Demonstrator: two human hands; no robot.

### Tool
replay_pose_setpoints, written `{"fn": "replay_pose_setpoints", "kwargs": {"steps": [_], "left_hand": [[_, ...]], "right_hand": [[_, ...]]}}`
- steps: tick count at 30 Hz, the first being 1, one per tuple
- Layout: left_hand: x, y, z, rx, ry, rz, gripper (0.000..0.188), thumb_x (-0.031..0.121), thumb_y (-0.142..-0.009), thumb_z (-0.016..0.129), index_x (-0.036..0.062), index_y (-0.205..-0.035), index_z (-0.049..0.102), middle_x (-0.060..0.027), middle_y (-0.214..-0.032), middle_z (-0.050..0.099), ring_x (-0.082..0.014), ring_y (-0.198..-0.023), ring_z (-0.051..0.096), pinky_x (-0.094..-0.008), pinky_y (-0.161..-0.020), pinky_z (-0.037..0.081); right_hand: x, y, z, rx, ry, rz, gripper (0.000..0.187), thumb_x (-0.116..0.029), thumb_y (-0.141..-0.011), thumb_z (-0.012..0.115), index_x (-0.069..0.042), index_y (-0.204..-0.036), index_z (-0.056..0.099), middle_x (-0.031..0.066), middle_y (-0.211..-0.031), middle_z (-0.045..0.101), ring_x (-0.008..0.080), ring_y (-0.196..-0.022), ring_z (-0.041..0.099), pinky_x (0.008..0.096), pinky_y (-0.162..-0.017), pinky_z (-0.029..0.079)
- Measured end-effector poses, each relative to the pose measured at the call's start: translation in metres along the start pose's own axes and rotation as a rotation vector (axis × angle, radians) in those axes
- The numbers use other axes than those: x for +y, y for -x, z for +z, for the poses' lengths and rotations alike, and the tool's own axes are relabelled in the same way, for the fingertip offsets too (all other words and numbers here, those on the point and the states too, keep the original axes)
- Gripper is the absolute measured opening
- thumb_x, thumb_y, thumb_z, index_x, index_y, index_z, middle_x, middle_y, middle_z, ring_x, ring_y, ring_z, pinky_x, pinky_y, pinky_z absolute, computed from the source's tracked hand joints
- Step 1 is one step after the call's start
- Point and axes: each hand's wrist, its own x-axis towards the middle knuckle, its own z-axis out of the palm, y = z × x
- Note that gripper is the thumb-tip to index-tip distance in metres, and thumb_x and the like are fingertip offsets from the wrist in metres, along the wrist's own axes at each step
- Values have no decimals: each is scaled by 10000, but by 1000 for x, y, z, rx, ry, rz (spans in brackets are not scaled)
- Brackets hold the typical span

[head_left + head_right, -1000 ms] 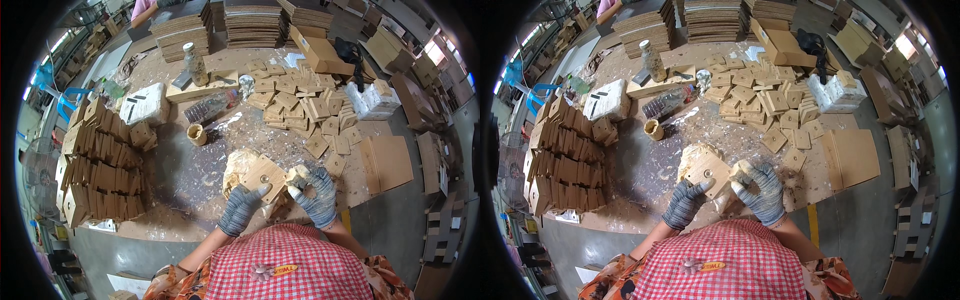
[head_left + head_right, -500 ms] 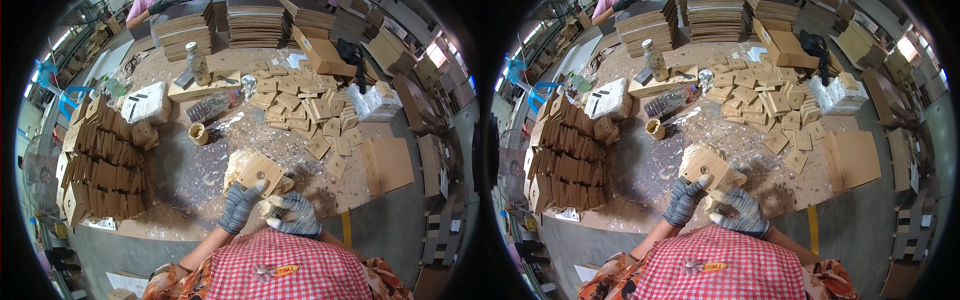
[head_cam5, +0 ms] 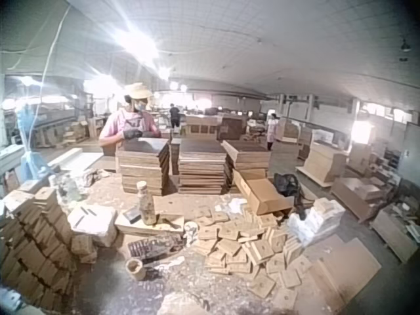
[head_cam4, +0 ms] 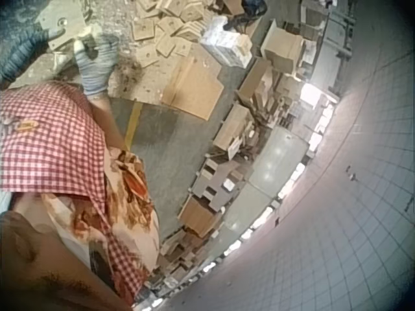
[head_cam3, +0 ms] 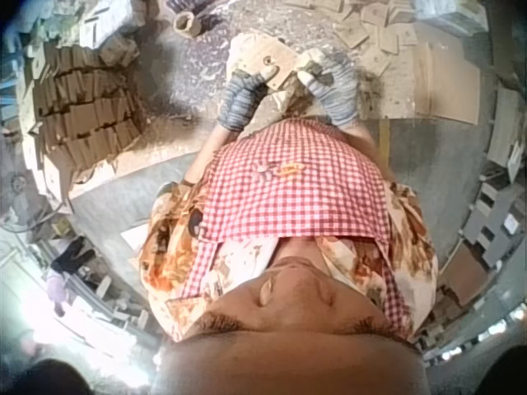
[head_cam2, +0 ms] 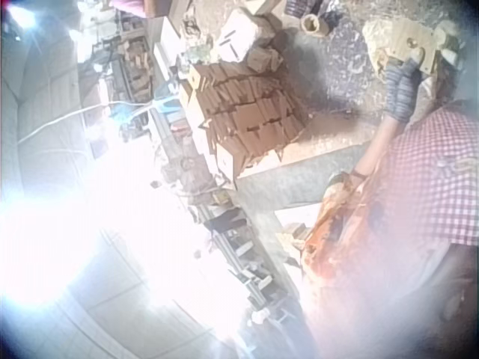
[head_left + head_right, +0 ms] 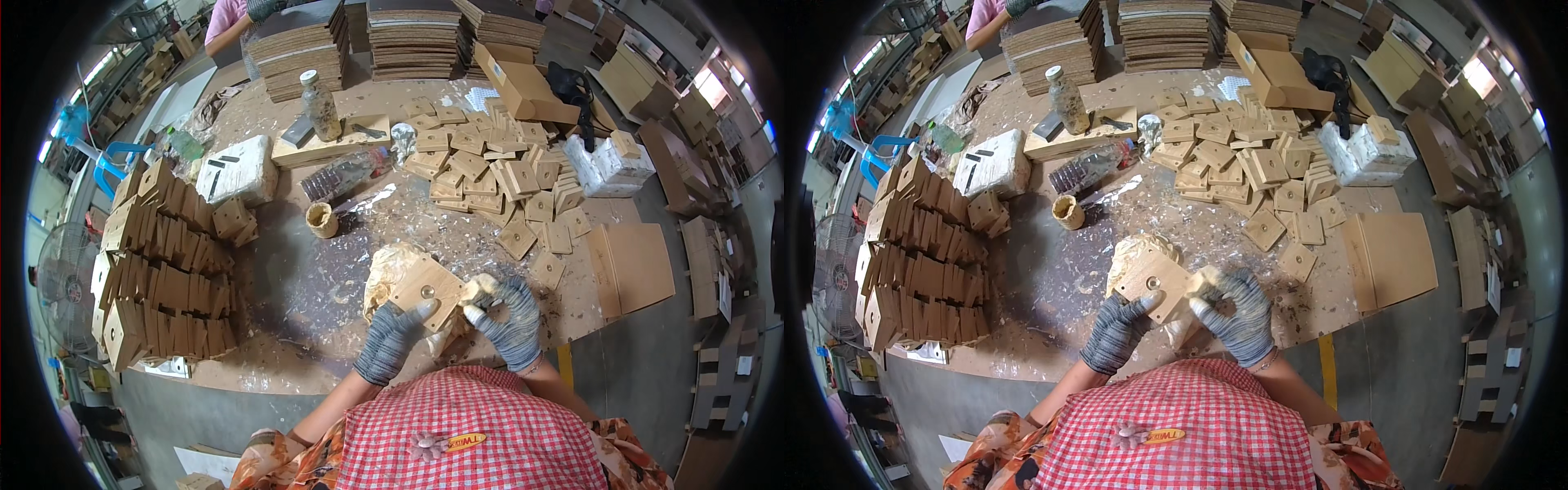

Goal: The person applies glue from a small container to the surface of a square wooden block and then attaches a small wooden triangular piece to it by hand.

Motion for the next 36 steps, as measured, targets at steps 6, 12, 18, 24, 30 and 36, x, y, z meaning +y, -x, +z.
{"fn": "replay_pose_setpoints", "kwargs": {"steps": [6, 12, 18, 24, 30, 36], "left_hand": [[4, 1, 3, 15, -135, -44, 505, 109, -852, 677, 8, -1296, 458, -97, -1200, 579, -198, -1088, 577, -335, -901, 510], [5, 2, 13, -10, -49, 6, 476, 124, -853, 679, 10, -1271, 481, -90, -1146, 603, -194, -1033, 605, -319, -869, 525], [4, 0, 12, 30, -48, 35, 446, 120, -843, 688, 14, -1236, 506, -70, -1103, 617, -172, -991, 611, -295, -828, 524], [3, 0, 10, 74, -48, 55, 422, 112, -848, 680, 8, -1224, 519, -68, -1100, 618, -161, -971, 610, -278, -801, 518], [-1, 1, 1, 21, -57, 35, 431, 116, -853, 673, 12, -1239, 513, -71, -1114, 616, -171, -1005, 602, -296, -846, 508], [15, 9, 12, -22, -348, 20, 486, 168, -840, 698, 10, -1259, 508, -82, -1107, 625, -161, -989, 608, -289, -824, 516]], "right_hand": [[1, -3, -5, 57, -41, 17, 377, -81, -706, 793, -42, -1050, 644, 100, -1015, 622, 225, -949, 606, 342, -877, 493], [-2, 9, 1, -32, -52, -43, 417, -96, -738, 769, -73, -1125, 616, 109, -1071, 597, 219, -943, 609, 339, -814, 521], [-6, 23, 17, -214, 21, -78, 458, -132, -738, 775, -89, -1159, 600, 114, -1043, 601, 236, -936, 618, 351, -794, 530], [-18, 19, 16, -321, 39, -135, 417, -145, -742, 764, -88, -1129, 619, 112, -988, 609, 258, -891, 627, 356, -779, 524], [-15, 5, 1, -125, 26, -9, 412, -104, -761, 759, -87, -1149, 622, 60, -966, 601, 158, -862, 615, 302, -745, 537], [11, -9, -23, 72, -90, 57, 411, -76, -724, 785, -60, -1112, 649, 55, -994, 628, 123, -869, 618, 251, -757, 528]]}}
